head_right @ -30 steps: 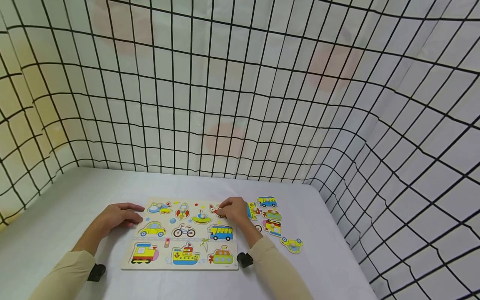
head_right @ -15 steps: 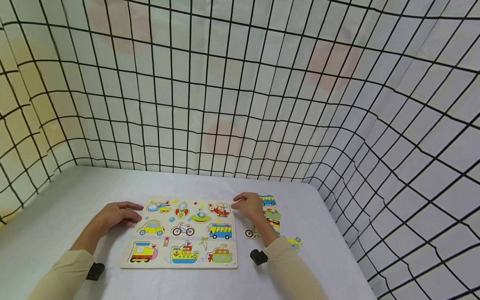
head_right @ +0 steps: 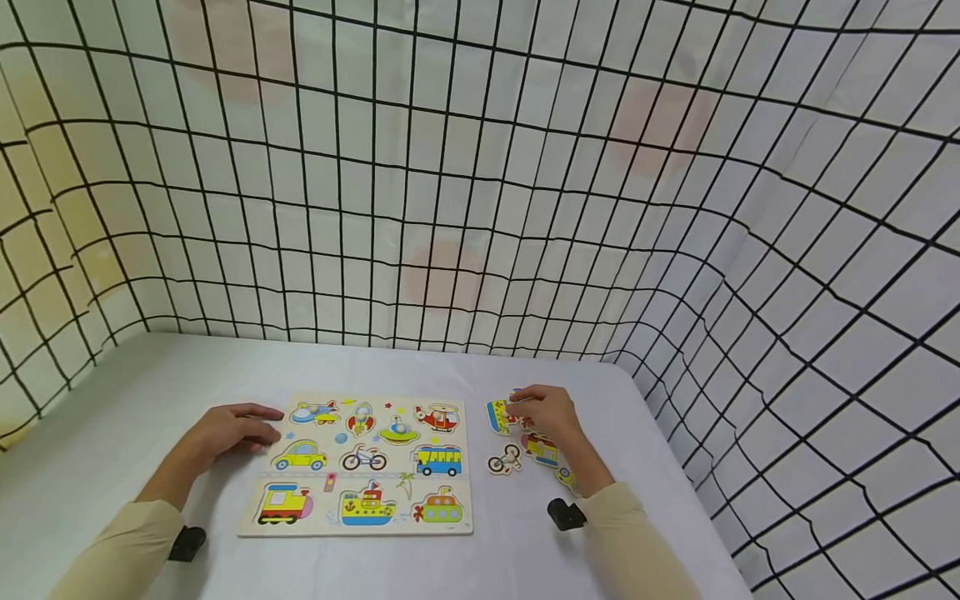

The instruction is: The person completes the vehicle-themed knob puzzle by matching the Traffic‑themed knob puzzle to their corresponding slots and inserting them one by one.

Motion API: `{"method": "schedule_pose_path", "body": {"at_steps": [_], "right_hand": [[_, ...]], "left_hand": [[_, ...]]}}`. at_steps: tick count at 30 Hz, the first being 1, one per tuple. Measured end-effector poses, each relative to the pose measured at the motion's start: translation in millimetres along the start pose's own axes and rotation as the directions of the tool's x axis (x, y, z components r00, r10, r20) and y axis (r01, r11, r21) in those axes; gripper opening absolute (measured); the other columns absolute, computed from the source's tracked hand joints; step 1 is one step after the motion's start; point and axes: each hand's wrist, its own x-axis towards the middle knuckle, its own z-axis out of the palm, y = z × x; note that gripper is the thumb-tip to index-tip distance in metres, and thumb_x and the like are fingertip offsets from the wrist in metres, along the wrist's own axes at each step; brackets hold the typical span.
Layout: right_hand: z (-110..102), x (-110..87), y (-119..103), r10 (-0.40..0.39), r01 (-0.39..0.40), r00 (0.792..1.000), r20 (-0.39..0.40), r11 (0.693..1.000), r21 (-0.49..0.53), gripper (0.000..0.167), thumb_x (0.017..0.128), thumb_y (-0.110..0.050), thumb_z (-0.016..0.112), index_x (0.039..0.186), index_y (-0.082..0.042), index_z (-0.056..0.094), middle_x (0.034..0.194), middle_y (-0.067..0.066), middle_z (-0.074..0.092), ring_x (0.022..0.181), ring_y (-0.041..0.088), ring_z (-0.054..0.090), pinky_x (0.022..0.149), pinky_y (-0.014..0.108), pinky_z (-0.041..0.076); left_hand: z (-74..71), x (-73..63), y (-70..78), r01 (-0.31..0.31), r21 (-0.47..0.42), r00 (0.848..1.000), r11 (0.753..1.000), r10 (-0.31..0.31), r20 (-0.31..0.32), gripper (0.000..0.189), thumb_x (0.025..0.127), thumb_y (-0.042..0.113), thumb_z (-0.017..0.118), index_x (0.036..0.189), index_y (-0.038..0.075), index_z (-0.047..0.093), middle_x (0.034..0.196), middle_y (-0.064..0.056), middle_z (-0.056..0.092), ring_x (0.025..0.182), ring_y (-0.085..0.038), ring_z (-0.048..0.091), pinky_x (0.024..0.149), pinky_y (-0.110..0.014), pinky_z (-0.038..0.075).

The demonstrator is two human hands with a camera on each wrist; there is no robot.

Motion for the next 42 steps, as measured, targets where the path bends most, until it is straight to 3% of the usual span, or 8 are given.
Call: {"method": "schedule_pose_path", "body": {"at_steps": [3, 13, 24, 32, 38, 42], "right_hand": [[-14, -0.9, 11, 0.011, -0.010, 1.000, 0.021, 1.000, -0.029, 0.031, 0.089, -0.024, 0.076, 0.114, -0.005, 0.075, 0.115, 0.011, 0.073, 0.098, 0.024, 0.068, 0.092, 0.043, 0.056], [-59, -9.8, 55, 0.067, -0.058, 0.994, 0.085, 0.993, -0.100, 0.031, 0.091, -0.024, 0.074, 0.115, -0.005, 0.074, 0.120, 0.012, 0.071, 0.096, 0.022, 0.063, 0.086, 0.036, 0.057], [-84, -24.9, 83, 0.129, -0.112, 0.976, 0.173, 0.988, -0.107, 0.028, 0.086, -0.018, 0.077, 0.109, -0.003, 0.075, 0.106, 0.007, 0.076, 0.091, 0.018, 0.066, 0.083, 0.035, 0.057], [-90, -29.5, 94, 0.135, -0.109, 0.943, 0.304, 0.989, -0.100, 0.025, 0.084, -0.014, 0.076, 0.105, -0.002, 0.075, 0.103, 0.007, 0.075, 0.088, 0.019, 0.066, 0.078, 0.033, 0.054], [-93, -30.8, 94, 0.108, -0.065, 0.904, 0.415, 0.991, -0.115, 0.024, 0.084, -0.014, 0.077, 0.105, -0.003, 0.076, 0.108, 0.007, 0.073, 0.091, 0.020, 0.064, 0.079, 0.034, 0.054], [-92, -29.6, 95, 0.095, -0.052, 0.881, 0.463, 0.993, -0.104, 0.027, 0.081, -0.011, 0.079, 0.107, -0.003, 0.076, 0.101, 0.005, 0.073, 0.089, 0.019, 0.063, 0.078, 0.033, 0.054]], "left_hand": [[-0.3, 0.3, 0.0, 0.005, 0.003, 1.000, 1.000, -0.005, 0.003, 0.050, 0.083, 0.018, 0.078, 0.129, 0.002, 0.067, 0.109, -0.018, 0.073, 0.069, -0.022, 0.066, 0.070, -0.029, 0.051], [0.4, -0.5, 1.2, 0.018, -0.003, 1.000, 1.000, -0.018, 0.011, 0.052, 0.082, 0.018, 0.079, 0.130, 0.002, 0.067, 0.111, -0.019, 0.072, 0.070, -0.023, 0.066, 0.071, -0.029, 0.052], [-1.4, -4.9, 3.0, -0.029, 0.021, 0.999, 0.999, 0.028, 0.034, 0.052, 0.086, 0.020, 0.076, 0.133, 0.002, 0.064, 0.095, -0.006, 0.074, 0.065, -0.017, 0.064, 0.068, -0.028, 0.047], [-0.6, -4.3, 2.8, -0.009, 0.019, 0.999, 1.000, 0.009, 0.031, 0.052, 0.085, 0.020, 0.077, 0.133, 0.002, 0.065, 0.097, -0.007, 0.074, 0.067, -0.018, 0.064, 0.068, -0.027, 0.047], [-0.6, -4.6, 3.6, -0.007, 0.020, 1.000, 1.000, 0.006, 0.027, 0.053, 0.085, 0.020, 0.077, 0.133, 0.002, 0.064, 0.100, -0.009, 0.074, 0.066, -0.018, 0.063, 0.066, -0.026, 0.048], [-0.4, -4.6, 3.5, -0.006, 0.018, 1.000, 1.000, 0.005, 0.026, 0.053, 0.085, 0.020, 0.077, 0.134, 0.002, 0.063, 0.102, -0.011, 0.074, 0.067, -0.018, 0.064, 0.066, -0.026, 0.049]]}}
